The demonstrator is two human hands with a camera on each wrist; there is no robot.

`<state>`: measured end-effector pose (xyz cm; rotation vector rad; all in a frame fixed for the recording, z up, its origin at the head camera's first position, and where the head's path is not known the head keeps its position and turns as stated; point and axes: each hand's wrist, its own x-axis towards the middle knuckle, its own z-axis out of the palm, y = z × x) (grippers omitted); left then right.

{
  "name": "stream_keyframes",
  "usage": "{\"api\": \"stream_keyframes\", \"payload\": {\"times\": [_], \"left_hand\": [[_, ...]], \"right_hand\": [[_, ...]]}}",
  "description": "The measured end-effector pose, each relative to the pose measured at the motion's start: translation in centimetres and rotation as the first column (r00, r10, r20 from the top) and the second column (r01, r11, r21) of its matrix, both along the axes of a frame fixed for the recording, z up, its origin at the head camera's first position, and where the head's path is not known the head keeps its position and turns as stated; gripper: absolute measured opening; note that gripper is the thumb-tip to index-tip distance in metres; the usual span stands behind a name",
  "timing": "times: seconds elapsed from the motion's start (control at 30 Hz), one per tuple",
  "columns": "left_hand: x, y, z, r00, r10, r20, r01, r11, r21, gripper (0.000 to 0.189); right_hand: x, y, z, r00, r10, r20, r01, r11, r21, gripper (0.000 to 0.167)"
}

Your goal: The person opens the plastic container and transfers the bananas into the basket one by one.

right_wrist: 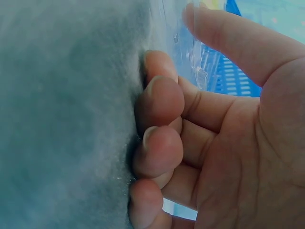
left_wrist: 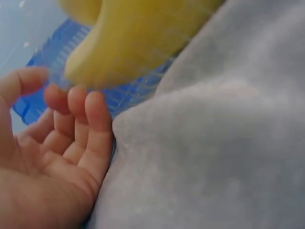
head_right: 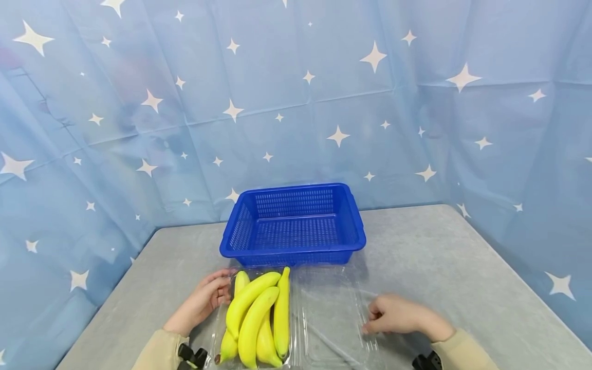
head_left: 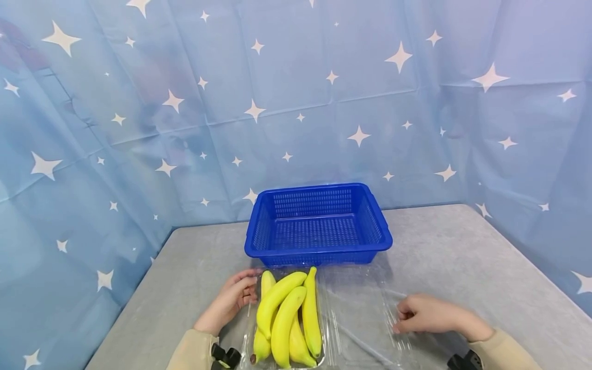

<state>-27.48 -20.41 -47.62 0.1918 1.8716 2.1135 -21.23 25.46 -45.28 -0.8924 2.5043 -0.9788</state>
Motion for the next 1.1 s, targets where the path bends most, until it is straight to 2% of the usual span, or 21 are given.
{"api": "stream_keyframes", "payload": {"times": [0.13,0.27,0.4,0.57,0.77,1.1], "left_hand": [[0.10,-0.47,-0.38,0.997,-0.077,-0.023,0.078,0.995,0.065,0.024],[0.14,-0.72,-0.64,0.993,-0.108,-0.039,0.111,0.990,0.087,0.021],[0.12,-0.66,-0.78,0.994,-0.100,-0.044,0.102,0.993,0.059,0.022],[-0.05,-0.34,-0.84,0.996,-0.078,-0.040,0.079,0.997,0.022,0.031],[-0.35,-0.29,-0.89,0.994,-0.094,-0.056,0.096,0.995,0.037,0.031],[-0.50,-0.49,-0.97,0.994,-0.093,-0.065,0.096,0.994,0.046,0.035]], "right_hand": [[0.14,0.02,-0.09,1.000,0.001,-0.004,-0.001,1.000,-0.005,0.035],[0.13,-0.03,-0.15,1.000,-0.005,0.007,0.005,1.000,-0.002,0.035],[0.09,0.02,-0.17,1.000,-0.003,0.026,0.003,1.000,-0.016,0.035],[0.03,0.23,-0.14,0.998,-0.003,0.060,0.005,0.999,-0.032,0.034],[-0.20,0.40,-0.10,0.994,-0.004,0.105,0.008,0.999,-0.037,0.034],[-0.47,0.12,-0.06,0.993,-0.009,0.114,0.011,1.000,-0.019,0.036]]}}
